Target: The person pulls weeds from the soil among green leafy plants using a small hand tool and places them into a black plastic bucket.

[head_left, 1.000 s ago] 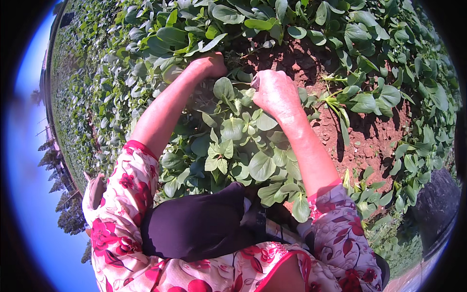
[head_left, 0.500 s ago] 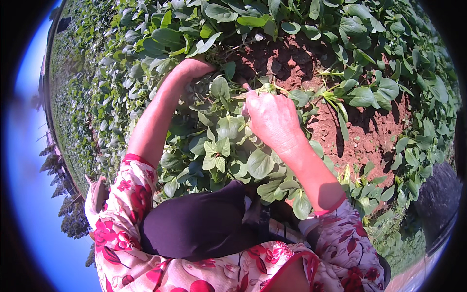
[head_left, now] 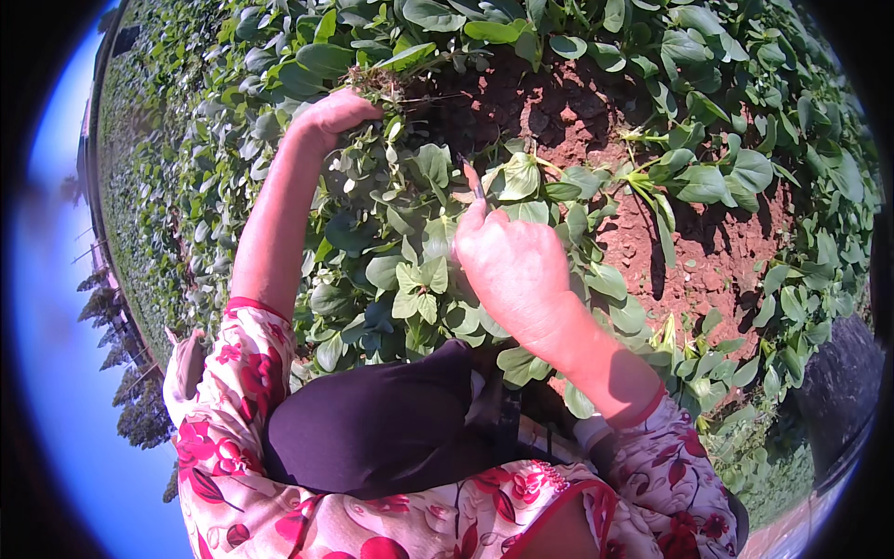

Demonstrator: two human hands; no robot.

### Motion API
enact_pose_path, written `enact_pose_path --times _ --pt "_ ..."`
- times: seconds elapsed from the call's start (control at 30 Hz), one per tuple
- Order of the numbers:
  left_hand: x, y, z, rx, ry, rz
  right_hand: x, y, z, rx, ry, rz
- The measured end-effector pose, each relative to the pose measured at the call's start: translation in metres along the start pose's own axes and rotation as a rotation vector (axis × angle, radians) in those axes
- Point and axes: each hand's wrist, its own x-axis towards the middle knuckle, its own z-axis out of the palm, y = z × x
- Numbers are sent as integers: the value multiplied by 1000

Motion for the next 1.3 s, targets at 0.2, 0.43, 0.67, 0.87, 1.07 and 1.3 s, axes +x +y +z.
enact_pose_path --times 0.2,0.43,0.67,0.87,1.07,1.3 --pt "-8 10 29 144 44 -20 -9 -19 1 -112 33 -34" --pt "14 0 61 665 19 14 -14 -20 1 -89 4 -30" --pt "13 16 77 957 15 -59 14 38 -22 418 -143 225" --pt "19 -18 71 946 113 17 31 30 -12 526 -109 271" --pt "24 -15 57 264 165 131 51 24 42 588 -127 326" --pt "16 -46 39 189 129 20 27 32 -21 522 -261 295"
